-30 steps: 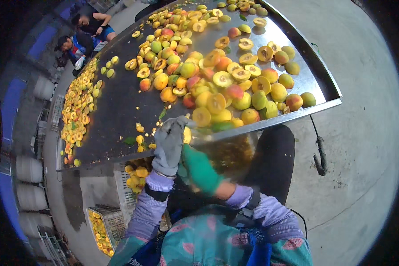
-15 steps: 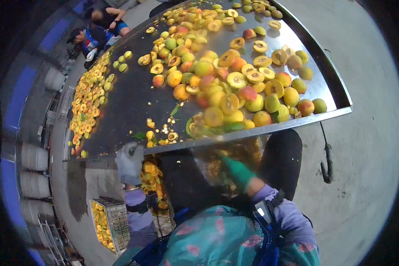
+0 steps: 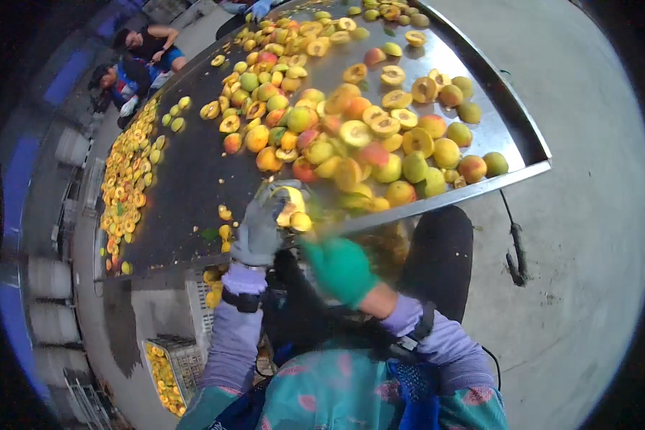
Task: Manually removing pits from peach halves using a hand tool and sorting them on a table.
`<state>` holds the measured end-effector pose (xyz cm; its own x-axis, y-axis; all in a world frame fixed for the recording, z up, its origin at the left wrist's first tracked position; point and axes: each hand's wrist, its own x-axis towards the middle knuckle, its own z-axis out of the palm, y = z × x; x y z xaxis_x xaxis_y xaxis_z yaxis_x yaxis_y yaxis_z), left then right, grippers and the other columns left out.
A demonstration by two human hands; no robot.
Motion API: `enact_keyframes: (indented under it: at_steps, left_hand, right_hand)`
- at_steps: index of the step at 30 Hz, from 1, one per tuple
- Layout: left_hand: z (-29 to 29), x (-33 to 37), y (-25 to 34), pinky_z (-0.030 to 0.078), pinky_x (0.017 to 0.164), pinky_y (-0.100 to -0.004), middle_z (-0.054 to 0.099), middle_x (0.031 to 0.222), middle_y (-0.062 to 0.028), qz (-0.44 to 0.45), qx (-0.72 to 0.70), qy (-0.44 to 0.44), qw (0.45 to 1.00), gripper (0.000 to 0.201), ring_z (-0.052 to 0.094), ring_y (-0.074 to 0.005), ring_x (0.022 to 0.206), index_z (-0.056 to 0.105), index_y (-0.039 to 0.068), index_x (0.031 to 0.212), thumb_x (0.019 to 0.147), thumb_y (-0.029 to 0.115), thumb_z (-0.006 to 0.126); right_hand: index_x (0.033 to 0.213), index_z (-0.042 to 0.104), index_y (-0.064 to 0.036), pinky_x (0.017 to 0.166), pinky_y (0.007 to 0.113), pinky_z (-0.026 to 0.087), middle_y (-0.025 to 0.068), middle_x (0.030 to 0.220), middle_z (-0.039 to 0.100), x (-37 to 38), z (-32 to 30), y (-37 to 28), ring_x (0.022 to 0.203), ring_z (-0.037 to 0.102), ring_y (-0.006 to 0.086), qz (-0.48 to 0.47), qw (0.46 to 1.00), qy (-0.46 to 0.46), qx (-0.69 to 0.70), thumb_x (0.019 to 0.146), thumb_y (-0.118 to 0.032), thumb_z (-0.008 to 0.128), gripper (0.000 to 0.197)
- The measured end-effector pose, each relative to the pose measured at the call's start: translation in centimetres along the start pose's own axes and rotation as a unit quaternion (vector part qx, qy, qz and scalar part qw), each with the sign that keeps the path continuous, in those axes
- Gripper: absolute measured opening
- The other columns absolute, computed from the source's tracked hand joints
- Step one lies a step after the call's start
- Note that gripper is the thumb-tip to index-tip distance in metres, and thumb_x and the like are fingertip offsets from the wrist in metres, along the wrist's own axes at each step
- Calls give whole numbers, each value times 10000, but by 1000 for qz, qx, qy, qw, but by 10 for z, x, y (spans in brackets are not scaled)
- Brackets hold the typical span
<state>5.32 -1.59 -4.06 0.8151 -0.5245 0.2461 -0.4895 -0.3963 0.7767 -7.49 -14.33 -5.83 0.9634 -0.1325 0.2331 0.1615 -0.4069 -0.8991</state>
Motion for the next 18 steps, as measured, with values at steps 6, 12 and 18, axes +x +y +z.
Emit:
enact_keyframes:
  at_steps: [6, 12, 18]
  left_hand:
    - [4, -32, 21, 451, 791, -365, 599, 959, -103, 36, 99, 114, 988, 214, 570, -275, 903, 559, 44, 1004, 799, 85, 513]
    - [9, -37, 27, 435, 816, -357, 583, 981, -128, 9, 120, 136, 983, 240, 560, -277, 915, 564, 44, 1010, 877, 171, 410]
    - [-17, -38, 32, 363, 943, -351, 516, 1148, -173, -13, -86, -20, 996, 340, 493, -284, 1071, 487, -9, 1166, 944, 159, 292]
  right_hand:
    - [982, 567, -20, 458, 441, 396, 178, 647, 530, 4, 30, -20, 567, 538, 334, -8, 999, 36, 28, 872, -142, 504, 176]
    - [952, 557, -37, 496, 288, 388, 29, 611, 495, -8, 62, -15, 532, 443, 129, 116, 983, 94, 103, 916, -265, 488, 242]
    - [811, 499, -90, 432, 220, 326, -14, 578, 419, 9, 14, -51, 476, 386, 91, 354, 804, -163, 450, 943, -364, 393, 322]
